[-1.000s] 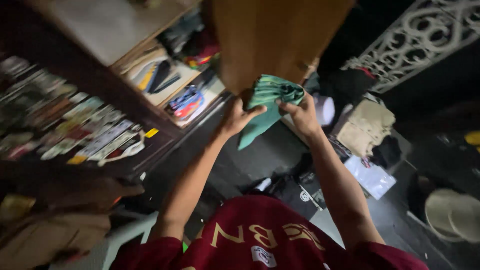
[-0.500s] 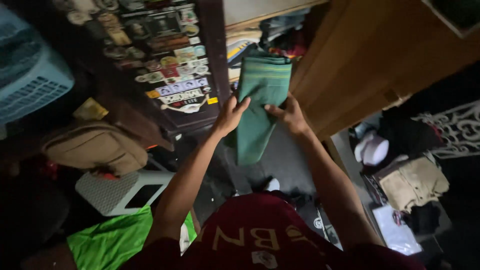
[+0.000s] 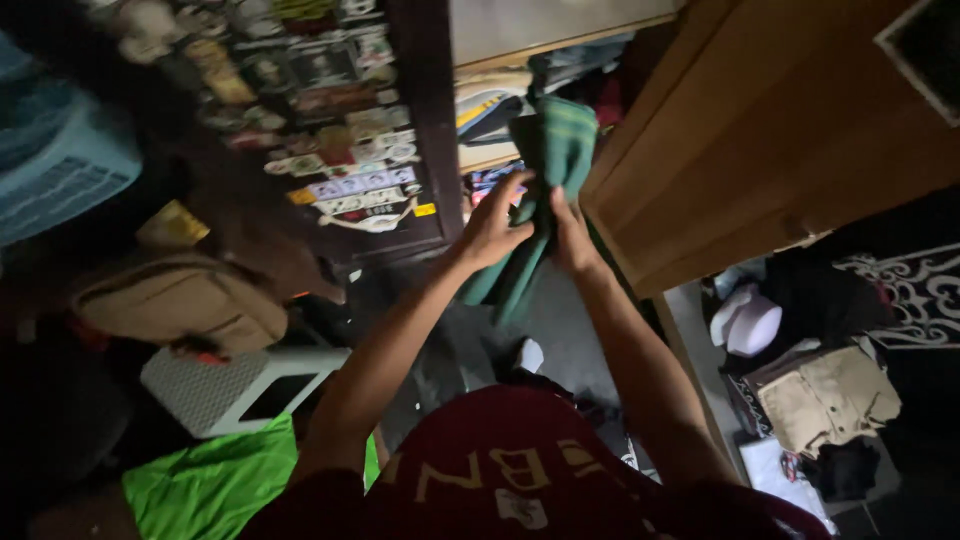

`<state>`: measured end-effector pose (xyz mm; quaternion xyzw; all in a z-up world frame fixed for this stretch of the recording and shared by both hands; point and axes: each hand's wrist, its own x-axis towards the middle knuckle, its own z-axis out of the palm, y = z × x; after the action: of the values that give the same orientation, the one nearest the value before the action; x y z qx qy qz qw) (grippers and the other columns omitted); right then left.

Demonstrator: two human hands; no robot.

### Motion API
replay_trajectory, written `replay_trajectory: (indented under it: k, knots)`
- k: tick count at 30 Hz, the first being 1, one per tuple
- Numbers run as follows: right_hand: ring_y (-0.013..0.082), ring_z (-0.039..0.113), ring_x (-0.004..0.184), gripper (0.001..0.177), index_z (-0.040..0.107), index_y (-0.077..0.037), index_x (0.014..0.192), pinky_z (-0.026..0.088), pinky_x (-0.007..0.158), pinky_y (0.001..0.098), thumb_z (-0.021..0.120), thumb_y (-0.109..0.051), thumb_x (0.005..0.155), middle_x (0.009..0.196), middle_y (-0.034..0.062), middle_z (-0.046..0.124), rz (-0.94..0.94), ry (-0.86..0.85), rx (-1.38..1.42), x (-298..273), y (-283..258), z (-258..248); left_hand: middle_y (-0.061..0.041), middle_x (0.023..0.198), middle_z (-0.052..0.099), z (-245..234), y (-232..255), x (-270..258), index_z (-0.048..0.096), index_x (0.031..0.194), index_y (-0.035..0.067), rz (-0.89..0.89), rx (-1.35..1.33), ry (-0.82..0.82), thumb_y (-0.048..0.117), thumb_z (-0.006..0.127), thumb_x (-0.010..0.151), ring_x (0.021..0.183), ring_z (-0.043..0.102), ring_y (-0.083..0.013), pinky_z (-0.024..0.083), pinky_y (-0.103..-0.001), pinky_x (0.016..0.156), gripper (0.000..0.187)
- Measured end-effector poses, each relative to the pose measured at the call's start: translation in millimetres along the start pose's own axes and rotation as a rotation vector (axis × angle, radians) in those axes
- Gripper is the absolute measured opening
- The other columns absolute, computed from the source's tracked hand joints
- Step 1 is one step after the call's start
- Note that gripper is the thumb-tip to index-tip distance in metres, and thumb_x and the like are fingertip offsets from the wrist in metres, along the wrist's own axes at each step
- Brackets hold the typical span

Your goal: The recorder is taking clothes out of a wardrobe, folding them on the floor, and placing them back onto shelves.

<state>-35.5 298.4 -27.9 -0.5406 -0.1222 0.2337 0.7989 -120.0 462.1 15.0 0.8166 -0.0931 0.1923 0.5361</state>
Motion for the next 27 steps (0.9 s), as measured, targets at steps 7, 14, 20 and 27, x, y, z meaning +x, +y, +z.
replay_trajectory:
  k: [7, 14, 20, 27]
  knots:
    - [0.0328, 0.065, 0.109, 0.073, 0.053, -0.001, 0.148, 0.055, 0.091, 0.0444, 0.043, -0.063, 0.111, 0.128, 0.0209, 0.063, -0.120, -0.174, 0.598, 25, -17, -97, -0.020, 0.140, 0.065, 50, 9, 85, 0.055, 0.142, 0.002, 0.018, -0.024, -0.120, 0.004, 0.067, 0.089, 0.136, 0.062, -0.0308, 0.047, -0.038, 0.116, 0.054]
    - [0.0301, 0.063, 0.119, 0.059, 0.050, -0.001, 0.149, 0.053, 0.104, 0.0423, 0.046, -0.045, 0.110, 0.135, 0.0172, 0.062, -0.097, 0.002, 0.532, 64, -25, -131, -0.024, 0.131, 0.062, 61, 18, 129, 0.054, 0.137, -0.003, -0.131, -0.052, -0.181, 0.009, 0.063, 0.092, 0.123, 0.060, -0.0352, 0.047, -0.041, 0.105, 0.048]
    - [0.0297, 0.065, 0.117, 0.062, 0.051, 0.000, 0.148, 0.054, 0.105, 0.0434, 0.051, -0.045, 0.106, 0.134, 0.0155, 0.064, -0.056, 0.155, 0.468, 108, -2, -145, -0.020, 0.116, 0.063, 80, -30, 132, 0.059, 0.124, -0.001, -0.226, 0.066, -0.076, 0.010, 0.061, 0.093, 0.110, 0.064, -0.0325, 0.051, -0.039, 0.097, 0.033]
    - [0.0250, 0.066, 0.106, 0.066, 0.051, -0.006, 0.148, 0.055, 0.095, 0.0438, 0.046, -0.057, 0.107, 0.121, 0.0107, 0.065, -0.062, 0.352, 0.346, 140, 26, -138, -0.021, 0.129, 0.056, 88, -47, 136, 0.055, 0.134, -0.003, 0.038, 0.035, -0.104, 0.006, 0.063, 0.085, 0.124, 0.057, -0.0363, 0.051, -0.038, 0.100, 0.051]
